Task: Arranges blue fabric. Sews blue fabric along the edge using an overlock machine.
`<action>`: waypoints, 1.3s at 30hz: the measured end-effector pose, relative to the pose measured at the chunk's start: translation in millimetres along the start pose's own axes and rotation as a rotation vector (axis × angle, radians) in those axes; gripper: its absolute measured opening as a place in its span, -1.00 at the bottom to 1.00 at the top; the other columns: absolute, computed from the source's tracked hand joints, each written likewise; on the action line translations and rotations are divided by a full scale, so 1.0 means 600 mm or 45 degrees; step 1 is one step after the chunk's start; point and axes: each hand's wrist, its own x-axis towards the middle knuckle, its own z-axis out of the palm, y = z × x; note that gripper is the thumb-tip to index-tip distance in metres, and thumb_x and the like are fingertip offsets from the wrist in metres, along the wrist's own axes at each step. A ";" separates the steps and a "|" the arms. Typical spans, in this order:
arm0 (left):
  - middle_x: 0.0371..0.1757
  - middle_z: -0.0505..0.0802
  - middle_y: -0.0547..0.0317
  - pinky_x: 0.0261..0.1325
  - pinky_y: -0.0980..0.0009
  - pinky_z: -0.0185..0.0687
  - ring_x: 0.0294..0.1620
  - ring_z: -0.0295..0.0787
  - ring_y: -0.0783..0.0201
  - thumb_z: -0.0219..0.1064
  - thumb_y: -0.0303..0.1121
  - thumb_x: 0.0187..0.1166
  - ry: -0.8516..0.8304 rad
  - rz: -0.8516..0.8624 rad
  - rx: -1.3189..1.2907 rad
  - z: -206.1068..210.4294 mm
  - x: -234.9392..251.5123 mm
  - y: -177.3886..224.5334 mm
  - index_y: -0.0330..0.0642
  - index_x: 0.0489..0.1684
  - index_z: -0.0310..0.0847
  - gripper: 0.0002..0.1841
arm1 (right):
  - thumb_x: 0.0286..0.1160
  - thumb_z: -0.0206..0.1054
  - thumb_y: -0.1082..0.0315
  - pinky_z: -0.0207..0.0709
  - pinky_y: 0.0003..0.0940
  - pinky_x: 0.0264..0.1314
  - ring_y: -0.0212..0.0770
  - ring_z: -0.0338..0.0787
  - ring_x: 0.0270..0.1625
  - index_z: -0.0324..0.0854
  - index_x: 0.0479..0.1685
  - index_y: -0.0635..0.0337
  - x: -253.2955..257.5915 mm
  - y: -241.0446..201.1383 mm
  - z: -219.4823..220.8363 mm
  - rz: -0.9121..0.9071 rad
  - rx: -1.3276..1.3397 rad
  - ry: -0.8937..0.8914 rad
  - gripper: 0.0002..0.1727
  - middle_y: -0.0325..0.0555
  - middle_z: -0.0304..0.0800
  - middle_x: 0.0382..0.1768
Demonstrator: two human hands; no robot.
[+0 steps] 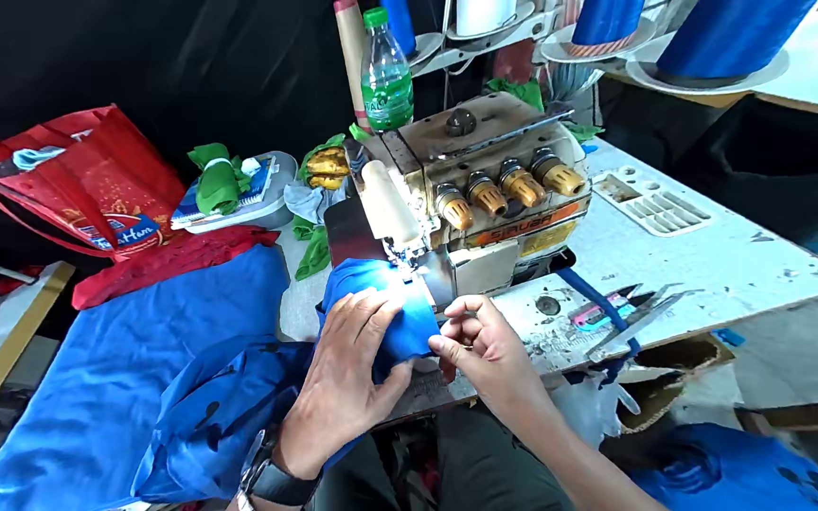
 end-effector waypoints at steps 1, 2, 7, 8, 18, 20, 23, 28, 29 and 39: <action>0.36 0.78 0.02 0.68 0.07 0.31 0.54 0.59 0.10 0.25 0.01 0.61 0.034 -0.028 -0.022 0.005 0.002 0.002 -0.21 0.36 0.68 -0.47 | 0.44 0.40 0.48 0.69 -0.51 -0.45 -0.37 0.76 -0.49 0.47 0.11 0.05 0.000 0.000 -0.001 -0.014 -0.025 0.007 -0.68 -0.26 0.74 -0.38; 0.36 0.78 0.04 0.68 0.08 0.30 0.54 0.58 0.11 0.20 0.07 0.67 0.059 -0.051 -0.025 0.010 0.003 0.003 -0.19 0.34 0.70 -0.46 | 0.44 0.40 0.47 0.69 -0.52 -0.46 -0.38 0.76 -0.48 0.47 0.09 0.04 0.001 0.000 -0.002 -0.028 -0.031 0.011 -0.70 -0.26 0.75 -0.37; 0.43 0.75 0.05 0.74 0.01 0.21 0.59 0.54 0.09 0.07 0.10 0.77 0.088 -0.027 0.004 0.026 0.005 -0.007 -0.16 0.32 0.73 -0.45 | 0.42 0.40 0.50 0.68 -0.54 -0.45 -0.35 0.77 -0.48 0.47 0.03 0.05 0.014 -0.002 -0.001 -0.062 -0.006 0.013 -0.71 -0.22 0.76 -0.42; 0.43 0.76 0.05 0.75 0.01 0.21 0.60 0.54 0.08 0.05 0.01 0.79 0.090 -0.024 0.003 0.027 0.007 -0.013 -0.16 0.32 0.73 -0.50 | 0.40 0.40 0.51 0.67 -0.55 -0.47 -0.36 0.76 -0.50 0.47 0.03 0.06 0.019 -0.003 0.001 -0.066 -0.011 0.025 -0.70 -0.22 0.76 -0.45; 0.33 0.81 0.00 0.70 0.04 0.31 0.54 0.61 0.07 0.14 -0.23 0.60 0.020 -0.098 -0.123 0.006 0.060 -0.072 -0.25 0.18 0.80 -0.60 | 0.33 0.48 0.46 0.19 -0.74 -0.75 -0.63 0.31 -0.81 0.50 -0.17 -0.04 0.092 -0.024 0.013 -0.081 -0.251 0.080 -0.74 -0.49 0.37 -0.82; 0.33 0.80 -0.04 0.66 0.06 0.36 0.52 0.62 0.05 0.12 -0.23 0.64 0.005 -0.116 -0.148 0.000 0.071 -0.085 -0.29 0.16 0.80 -0.59 | 0.31 0.44 0.46 0.20 -0.74 -0.75 -0.62 0.32 -0.80 0.50 -0.21 -0.06 0.090 -0.018 0.010 -0.117 -0.301 0.107 -0.76 -0.49 0.36 -0.80; 0.30 0.81 -0.03 0.63 0.16 0.39 0.49 0.63 0.12 0.04 -0.24 0.76 -0.014 -0.183 -0.189 -0.012 0.090 -0.104 -0.31 0.09 0.82 -0.58 | 0.39 0.38 0.32 0.25 -0.79 -0.67 -0.69 0.37 -0.70 0.49 -0.24 -0.07 0.067 -0.005 0.015 -0.290 -0.431 0.175 -0.87 -0.56 0.40 -0.70; 0.05 0.78 -0.24 0.27 -0.15 0.56 0.17 0.69 -0.23 0.30 -0.24 0.66 -0.002 -0.270 -0.027 0.008 0.151 -0.158 -0.30 0.25 0.75 -0.64 | 0.66 0.31 0.34 0.50 -0.75 -0.33 -0.55 0.60 -0.44 0.52 -0.18 0.23 0.018 -0.009 0.037 -0.631 -0.457 -0.111 -0.86 -0.18 0.64 -0.47; 0.03 0.79 -0.28 0.24 -0.21 0.55 0.15 0.68 -0.28 0.35 -0.21 0.64 -0.011 -0.292 -0.007 0.012 0.158 -0.169 -0.29 0.23 0.77 -0.63 | 0.66 0.30 0.36 0.48 -0.72 -0.36 -0.50 0.58 -0.47 0.52 -0.20 0.24 0.017 -0.013 0.044 -0.677 -0.461 -0.156 -0.87 -0.16 0.61 -0.50; 0.05 0.87 0.23 0.67 0.15 0.34 0.33 0.70 0.36 0.07 -0.23 0.74 0.221 -0.229 -0.439 -0.095 0.026 -0.097 -0.22 -0.22 0.79 -0.63 | 0.44 0.30 0.47 0.60 -0.26 0.39 -0.11 0.73 0.36 0.65 0.31 0.21 0.095 -0.061 0.115 -1.012 -0.838 -0.207 -0.59 0.01 0.73 0.29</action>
